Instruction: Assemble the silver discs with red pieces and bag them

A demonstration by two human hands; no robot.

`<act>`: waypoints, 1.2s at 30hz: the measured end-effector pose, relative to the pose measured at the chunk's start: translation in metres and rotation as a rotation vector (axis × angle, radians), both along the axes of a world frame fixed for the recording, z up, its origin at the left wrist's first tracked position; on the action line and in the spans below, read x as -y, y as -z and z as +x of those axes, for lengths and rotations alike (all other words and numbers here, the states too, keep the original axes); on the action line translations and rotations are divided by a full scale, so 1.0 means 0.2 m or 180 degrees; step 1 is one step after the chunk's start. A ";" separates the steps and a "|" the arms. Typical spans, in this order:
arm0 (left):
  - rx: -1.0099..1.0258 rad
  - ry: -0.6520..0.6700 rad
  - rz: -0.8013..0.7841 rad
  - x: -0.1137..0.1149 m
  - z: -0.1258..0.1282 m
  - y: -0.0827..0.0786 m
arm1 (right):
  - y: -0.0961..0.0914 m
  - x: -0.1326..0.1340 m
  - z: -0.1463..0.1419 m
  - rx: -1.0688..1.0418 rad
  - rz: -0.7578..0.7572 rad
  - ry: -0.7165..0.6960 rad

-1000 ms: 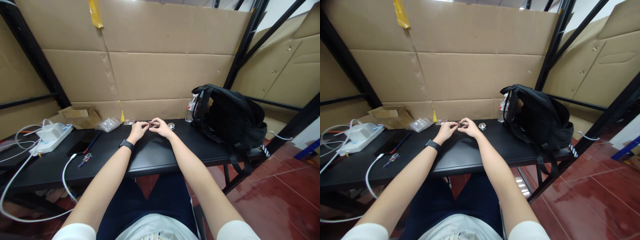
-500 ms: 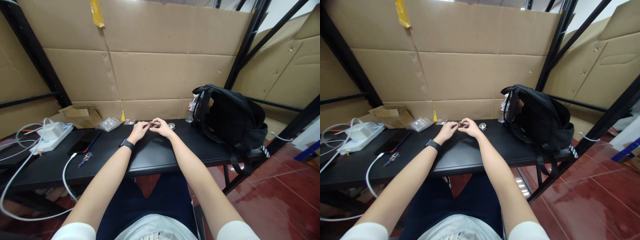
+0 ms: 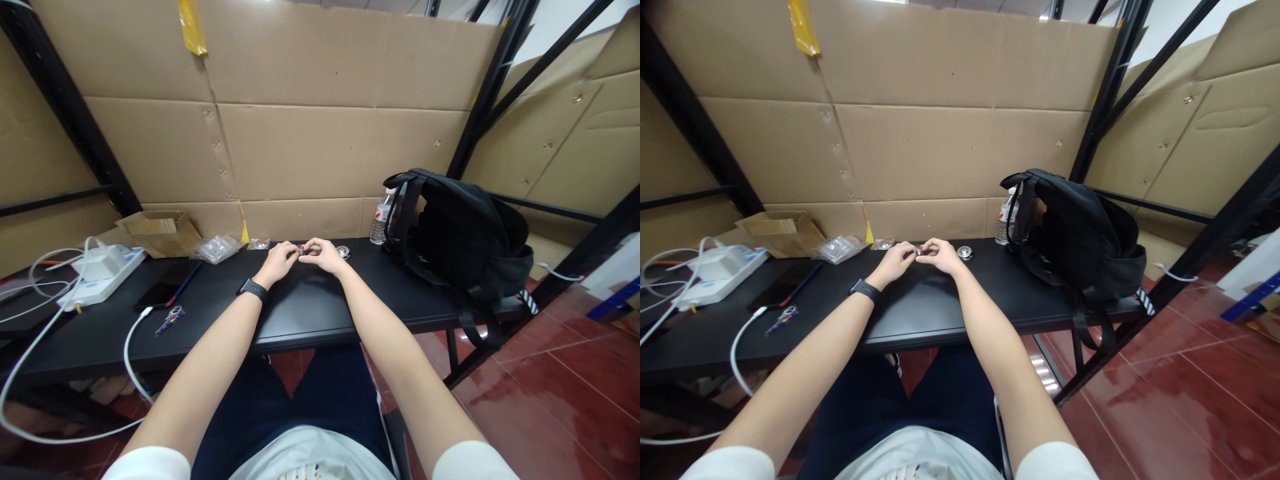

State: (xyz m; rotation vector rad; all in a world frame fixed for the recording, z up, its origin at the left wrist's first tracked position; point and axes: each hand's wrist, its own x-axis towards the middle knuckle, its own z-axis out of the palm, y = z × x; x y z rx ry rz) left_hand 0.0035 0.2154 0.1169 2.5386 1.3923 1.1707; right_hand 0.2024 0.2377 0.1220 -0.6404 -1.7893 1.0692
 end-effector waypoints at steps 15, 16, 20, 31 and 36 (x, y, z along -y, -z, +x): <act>0.0134 -0.0057 0.0038 0.03 0.02 -0.03 | -0.03 0.02 0.00 -0.0132 -0.0087 -0.0082; 0.0144 -0.0106 0.0063 0.03 0.02 -0.02 | -0.03 0.02 0.00 -0.0108 -0.0074 -0.0043; 0.0125 -0.0208 0.0113 0.03 0.02 -0.03 | -0.02 -0.01 0.02 0.0182 0.0158 0.0157; -0.0152 -0.0224 0.0029 0.01 0.01 0.00 | -0.01 -0.03 0.01 0.0568 0.0332 0.0344; 0.0372 -0.0280 -0.0097 0.00 -0.01 0.02 | -0.02 -0.03 0.02 0.1023 0.0527 0.0514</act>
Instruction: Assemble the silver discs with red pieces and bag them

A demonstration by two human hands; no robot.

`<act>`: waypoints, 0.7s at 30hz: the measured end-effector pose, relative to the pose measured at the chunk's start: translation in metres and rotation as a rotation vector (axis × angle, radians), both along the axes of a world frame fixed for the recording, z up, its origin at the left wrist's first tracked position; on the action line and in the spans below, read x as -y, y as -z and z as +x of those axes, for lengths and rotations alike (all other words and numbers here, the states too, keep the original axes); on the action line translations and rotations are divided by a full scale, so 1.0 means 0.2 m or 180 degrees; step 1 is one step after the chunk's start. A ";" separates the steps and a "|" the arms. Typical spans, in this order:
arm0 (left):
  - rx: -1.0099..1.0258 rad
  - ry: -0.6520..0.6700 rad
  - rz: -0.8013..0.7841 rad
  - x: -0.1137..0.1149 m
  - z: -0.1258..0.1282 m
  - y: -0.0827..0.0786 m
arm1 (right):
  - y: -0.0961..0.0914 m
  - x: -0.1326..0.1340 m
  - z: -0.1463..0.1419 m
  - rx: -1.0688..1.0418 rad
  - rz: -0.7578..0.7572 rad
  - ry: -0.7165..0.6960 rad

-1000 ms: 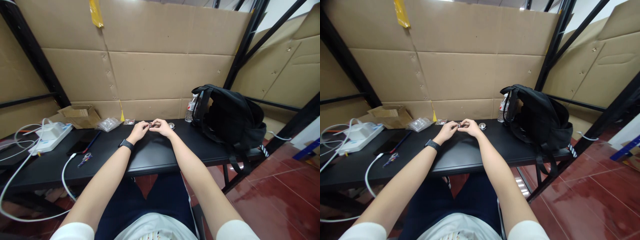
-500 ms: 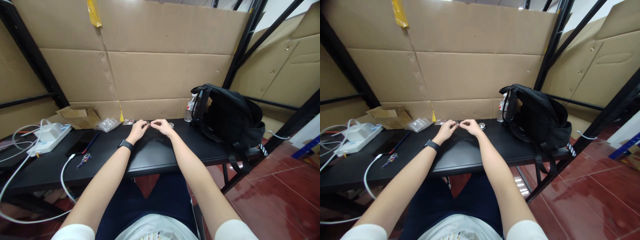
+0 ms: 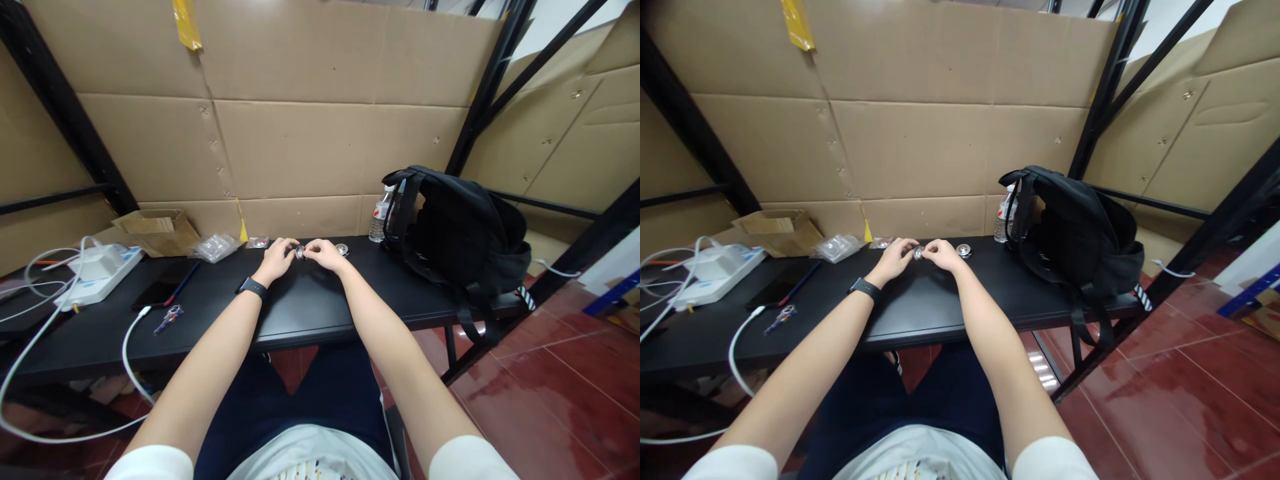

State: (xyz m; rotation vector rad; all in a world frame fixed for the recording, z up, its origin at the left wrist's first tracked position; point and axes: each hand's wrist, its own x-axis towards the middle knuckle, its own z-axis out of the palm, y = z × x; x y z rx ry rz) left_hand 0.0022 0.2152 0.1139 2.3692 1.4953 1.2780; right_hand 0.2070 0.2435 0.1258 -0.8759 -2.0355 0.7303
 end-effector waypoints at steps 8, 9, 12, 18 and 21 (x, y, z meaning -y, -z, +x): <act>-0.0006 0.0354 -0.0174 0.00 0.00 0.00 | 0.00 -0.01 0.01 0.0288 0.0141 0.0241; -0.0106 0.0381 -0.0196 0.01 0.01 0.00 | 0.00 -0.01 0.01 0.0303 0.0155 0.0239; -0.0452 0.0151 -0.0284 0.03 0.03 0.01 | 0.01 -0.02 0.00 0.0337 0.0226 0.0264; -0.0687 -0.0059 -0.0346 0.06 0.04 0.00 | -0.01 -0.01 0.00 0.0396 0.0431 0.0481; -0.0300 -0.0109 -0.0117 0.04 0.00 -0.04 | -0.02 0.00 0.01 0.0522 0.0438 0.0711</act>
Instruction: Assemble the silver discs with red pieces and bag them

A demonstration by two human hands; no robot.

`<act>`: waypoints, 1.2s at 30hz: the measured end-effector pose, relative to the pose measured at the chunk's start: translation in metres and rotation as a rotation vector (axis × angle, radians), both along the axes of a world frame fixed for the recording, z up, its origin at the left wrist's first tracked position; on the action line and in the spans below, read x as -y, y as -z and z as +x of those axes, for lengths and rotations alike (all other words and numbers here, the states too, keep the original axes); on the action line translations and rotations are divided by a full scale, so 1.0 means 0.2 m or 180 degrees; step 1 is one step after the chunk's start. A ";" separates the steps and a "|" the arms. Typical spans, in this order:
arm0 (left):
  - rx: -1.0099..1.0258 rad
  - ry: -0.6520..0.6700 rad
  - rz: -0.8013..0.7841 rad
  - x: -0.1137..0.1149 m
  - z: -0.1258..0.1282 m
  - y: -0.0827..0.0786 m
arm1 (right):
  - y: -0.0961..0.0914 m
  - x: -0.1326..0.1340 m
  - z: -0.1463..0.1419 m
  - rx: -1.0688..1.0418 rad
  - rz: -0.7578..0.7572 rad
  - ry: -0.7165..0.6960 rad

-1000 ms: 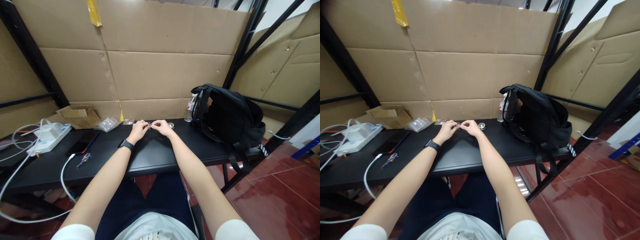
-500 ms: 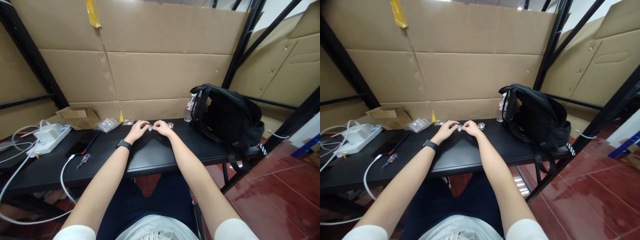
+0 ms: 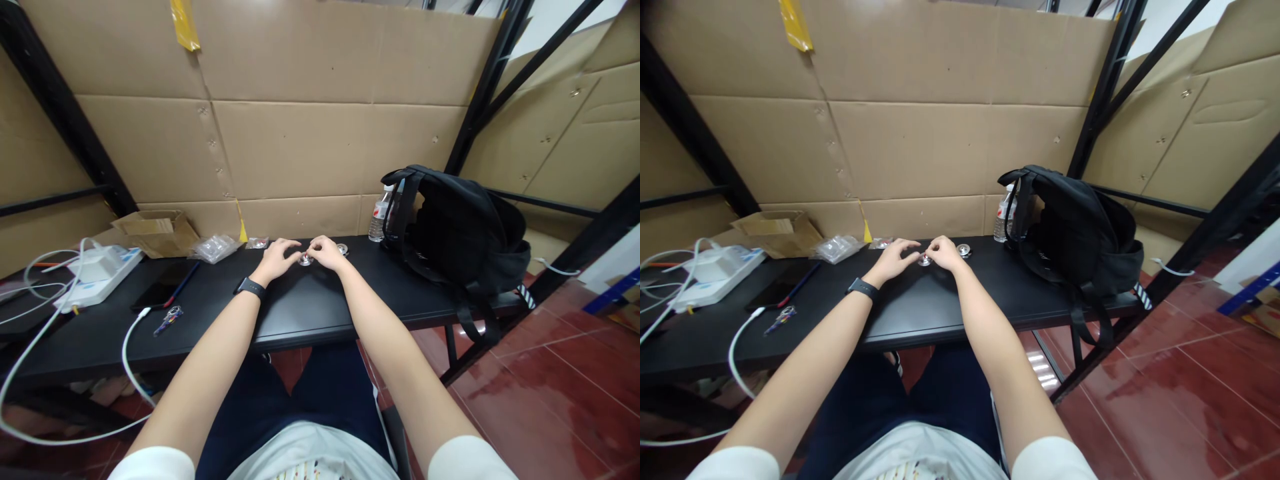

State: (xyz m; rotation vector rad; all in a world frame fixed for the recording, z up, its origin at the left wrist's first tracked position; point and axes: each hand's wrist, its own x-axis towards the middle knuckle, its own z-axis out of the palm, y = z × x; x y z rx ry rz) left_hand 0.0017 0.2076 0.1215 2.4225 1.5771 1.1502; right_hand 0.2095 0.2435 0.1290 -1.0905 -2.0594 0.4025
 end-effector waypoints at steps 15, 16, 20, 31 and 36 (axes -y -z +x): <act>-0.0324 -0.1004 -0.0872 -0.04 -0.26 -0.01 | -0.02 0.00 0.15 0.0654 -0.0541 0.1934; -0.0369 -0.0933 -0.0870 -0.03 -0.25 -0.01 | -0.03 -0.01 0.16 0.0714 -0.0623 0.1974; -0.0533 -0.0609 -0.0804 -0.03 -0.23 -0.01 | -0.02 -0.01 0.20 0.0860 -0.0857 0.1996; -0.0646 -0.0533 -0.0576 -0.04 -0.15 0.05 | 0.01 -0.03 0.22 0.0698 -0.0749 0.2031; -0.0627 -0.0541 -0.0577 -0.04 -0.15 0.04 | 0.03 -0.06 0.24 0.0670 -0.0722 0.2034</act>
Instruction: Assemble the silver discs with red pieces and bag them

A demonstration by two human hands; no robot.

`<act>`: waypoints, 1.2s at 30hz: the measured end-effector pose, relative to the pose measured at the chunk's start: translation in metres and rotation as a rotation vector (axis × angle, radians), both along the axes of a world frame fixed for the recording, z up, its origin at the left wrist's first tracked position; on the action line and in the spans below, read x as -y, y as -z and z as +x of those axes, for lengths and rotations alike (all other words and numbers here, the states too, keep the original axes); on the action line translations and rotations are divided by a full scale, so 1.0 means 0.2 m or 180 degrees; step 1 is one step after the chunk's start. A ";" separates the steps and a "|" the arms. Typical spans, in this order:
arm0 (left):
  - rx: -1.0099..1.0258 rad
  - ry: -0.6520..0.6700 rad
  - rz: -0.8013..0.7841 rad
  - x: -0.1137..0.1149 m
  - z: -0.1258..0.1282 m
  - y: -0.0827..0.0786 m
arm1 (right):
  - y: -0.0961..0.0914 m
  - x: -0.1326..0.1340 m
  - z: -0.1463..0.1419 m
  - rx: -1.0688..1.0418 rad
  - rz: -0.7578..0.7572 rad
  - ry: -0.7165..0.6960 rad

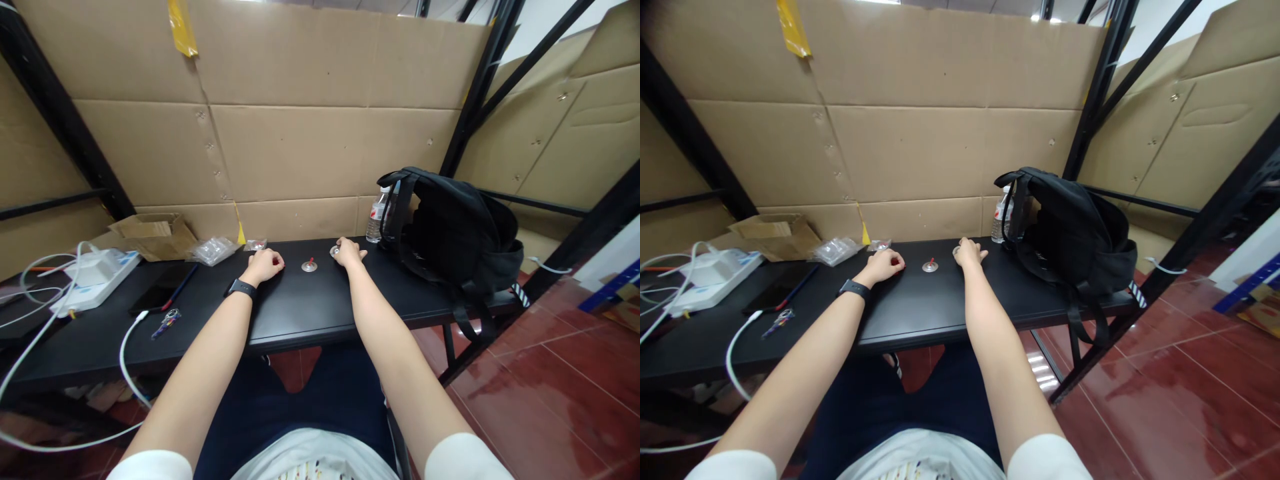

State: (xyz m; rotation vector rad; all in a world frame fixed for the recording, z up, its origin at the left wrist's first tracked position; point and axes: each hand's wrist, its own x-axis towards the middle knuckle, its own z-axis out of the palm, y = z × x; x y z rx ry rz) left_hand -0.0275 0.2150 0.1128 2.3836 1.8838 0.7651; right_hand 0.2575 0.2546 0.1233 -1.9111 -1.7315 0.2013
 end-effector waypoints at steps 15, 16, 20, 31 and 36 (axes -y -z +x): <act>0.0456 0.0015 0.0113 0.01 0.01 0.00 | -0.01 0.01 0.00 -0.0495 0.0297 -0.0567; 0.0567 0.0031 0.0151 0.01 0.01 -0.01 | -0.02 0.00 0.00 -0.0594 0.0331 -0.0672; 0.1150 0.0236 0.0235 0.00 0.04 -0.03 | -0.04 0.00 -0.02 -0.0947 0.0456 -0.1015; 0.2655 0.1084 -0.0047 0.04 0.17 -0.06 | -0.06 0.10 -0.19 -0.3611 -0.0112 -0.2618; 0.2722 0.1161 -0.0086 0.05 0.19 -0.07 | -0.07 0.12 -0.22 -0.3778 -0.0238 -0.2594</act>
